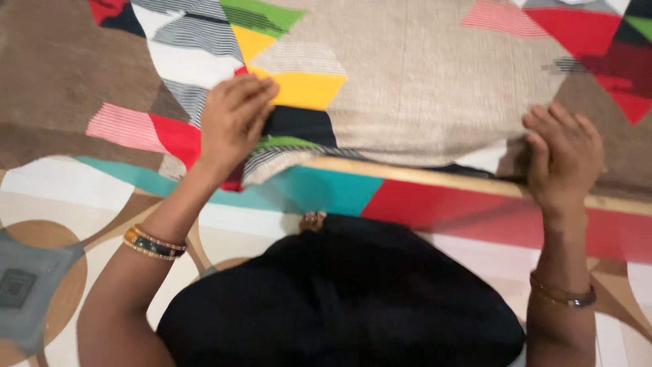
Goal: The person tucks the edges of a bedsheet under a mattress using a wooden stick and their hands.
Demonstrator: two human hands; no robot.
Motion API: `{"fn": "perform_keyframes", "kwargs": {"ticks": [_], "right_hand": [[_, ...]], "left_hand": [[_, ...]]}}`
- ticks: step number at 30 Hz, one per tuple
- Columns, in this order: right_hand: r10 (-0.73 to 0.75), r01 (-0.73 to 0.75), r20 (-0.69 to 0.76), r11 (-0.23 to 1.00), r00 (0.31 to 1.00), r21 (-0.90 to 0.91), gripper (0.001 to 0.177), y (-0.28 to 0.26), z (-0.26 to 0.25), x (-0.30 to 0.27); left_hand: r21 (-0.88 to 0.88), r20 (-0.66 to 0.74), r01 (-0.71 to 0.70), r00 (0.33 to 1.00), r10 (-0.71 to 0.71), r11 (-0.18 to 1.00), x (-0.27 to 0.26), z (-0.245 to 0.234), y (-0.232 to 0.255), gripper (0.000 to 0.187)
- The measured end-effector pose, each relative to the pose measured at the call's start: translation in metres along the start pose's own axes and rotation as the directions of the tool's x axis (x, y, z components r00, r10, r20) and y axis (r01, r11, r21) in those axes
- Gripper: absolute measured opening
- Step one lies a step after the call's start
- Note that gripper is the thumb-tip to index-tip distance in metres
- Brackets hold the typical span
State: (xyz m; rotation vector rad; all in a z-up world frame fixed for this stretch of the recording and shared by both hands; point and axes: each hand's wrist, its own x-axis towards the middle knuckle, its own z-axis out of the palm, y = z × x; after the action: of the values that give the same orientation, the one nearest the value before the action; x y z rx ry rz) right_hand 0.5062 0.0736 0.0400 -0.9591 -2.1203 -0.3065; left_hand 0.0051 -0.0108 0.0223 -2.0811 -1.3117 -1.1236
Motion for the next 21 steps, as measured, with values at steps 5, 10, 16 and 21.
{"fn": "perform_keyframes", "kwargs": {"ticks": [5, 10, 16, 21], "right_hand": [[-0.042, 0.056, 0.088, 0.984, 0.995, -0.171, 0.011, 0.019, 0.004, -0.005], [0.368, -0.385, 0.231, 0.922, 0.901, 0.035, 0.02, 0.035, -0.003, 0.016], [-0.039, 0.033, 0.208, 0.999, 0.977, 0.033, 0.032, 0.003, 0.04, 0.159], [-0.182, 0.154, 0.466, 0.983, 0.866, 0.097, 0.063, 0.002, 0.108, 0.211]], "left_hand": [[-0.05, 0.081, -0.045, 0.996, 0.049, 0.998, 0.009, -0.015, -0.015, 0.023], [-0.13, 0.236, 0.074, 0.971, -0.041, 0.989, 0.054, -0.02, -0.042, 0.021], [-0.382, -0.056, -0.205, 0.979, 0.198, 0.901, 0.165, 0.099, -0.044, 0.033], [-0.241, 0.439, -0.001, 0.892, 0.11, 0.971, 0.18, 0.184, -0.046, 0.062]]}}
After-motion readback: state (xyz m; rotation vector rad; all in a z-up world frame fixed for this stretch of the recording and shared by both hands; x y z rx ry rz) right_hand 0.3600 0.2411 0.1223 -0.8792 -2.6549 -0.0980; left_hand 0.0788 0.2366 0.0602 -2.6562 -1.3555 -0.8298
